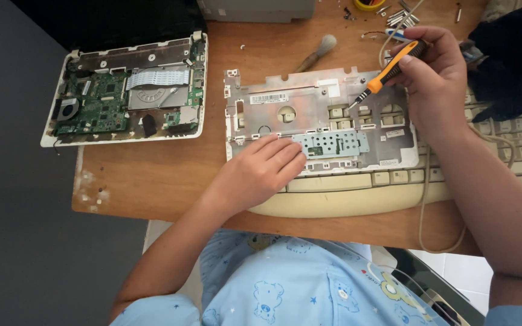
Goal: Disassembling internal laptop components using a screwdriver and cleaning them with a cloth
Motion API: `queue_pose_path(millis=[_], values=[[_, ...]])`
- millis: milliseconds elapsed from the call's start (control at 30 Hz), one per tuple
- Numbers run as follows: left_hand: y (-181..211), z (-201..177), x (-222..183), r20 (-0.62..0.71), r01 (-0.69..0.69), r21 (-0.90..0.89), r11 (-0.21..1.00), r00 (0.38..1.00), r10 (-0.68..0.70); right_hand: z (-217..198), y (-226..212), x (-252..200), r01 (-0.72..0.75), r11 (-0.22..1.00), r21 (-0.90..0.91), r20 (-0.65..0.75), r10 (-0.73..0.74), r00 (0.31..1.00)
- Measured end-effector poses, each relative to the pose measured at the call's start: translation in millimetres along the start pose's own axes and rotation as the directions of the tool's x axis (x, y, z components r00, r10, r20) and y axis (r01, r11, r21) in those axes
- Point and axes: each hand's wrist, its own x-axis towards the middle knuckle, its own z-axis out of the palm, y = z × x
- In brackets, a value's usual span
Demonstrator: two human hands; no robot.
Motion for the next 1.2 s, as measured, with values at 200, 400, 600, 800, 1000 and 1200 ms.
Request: queue_pose_path(millis=[200, 400, 600, 800, 1000, 1200], values=[[-2, 9, 0, -0.063, 0.075, -0.058, 0.995, 0.995, -0.079, 4, -5, -2, 0.010, 1.000, -0.026, -0.013, -0.010, 1.000], [-7, 24, 10, 0.010, 0.336, -0.245, 0.909, 0.939, -0.344, 3, -4, -2, 0.016, 0.999, -0.035, 0.002, -0.016, 1.000], [-16, 27, 25, -0.027, 0.349, -0.022, 0.937, 0.937, -0.349, 2, -3, -1, 0.002, 1.000, -0.021, 0.006, -0.001, 1.000], [-24, 38, 28, -0.038, 0.322, 0.032, 0.946, 0.946, -0.321, 3, -3, -2, -0.001, 1.000, -0.015, 0.021, 0.001, 1.000], [-45, -13, 58, 0.396, 0.736, -0.398, 0.548, 0.677, -0.621, 8, -5, -1, 0.003, 0.999, -0.052, -0.090, -0.008, 0.996], [-85, 9, 53, 0.472, 0.446, -0.859, -0.253, 0.493, -0.731, 10, -10, -5, 0.022, 0.985, -0.170, -0.015, -0.025, 1.000]])
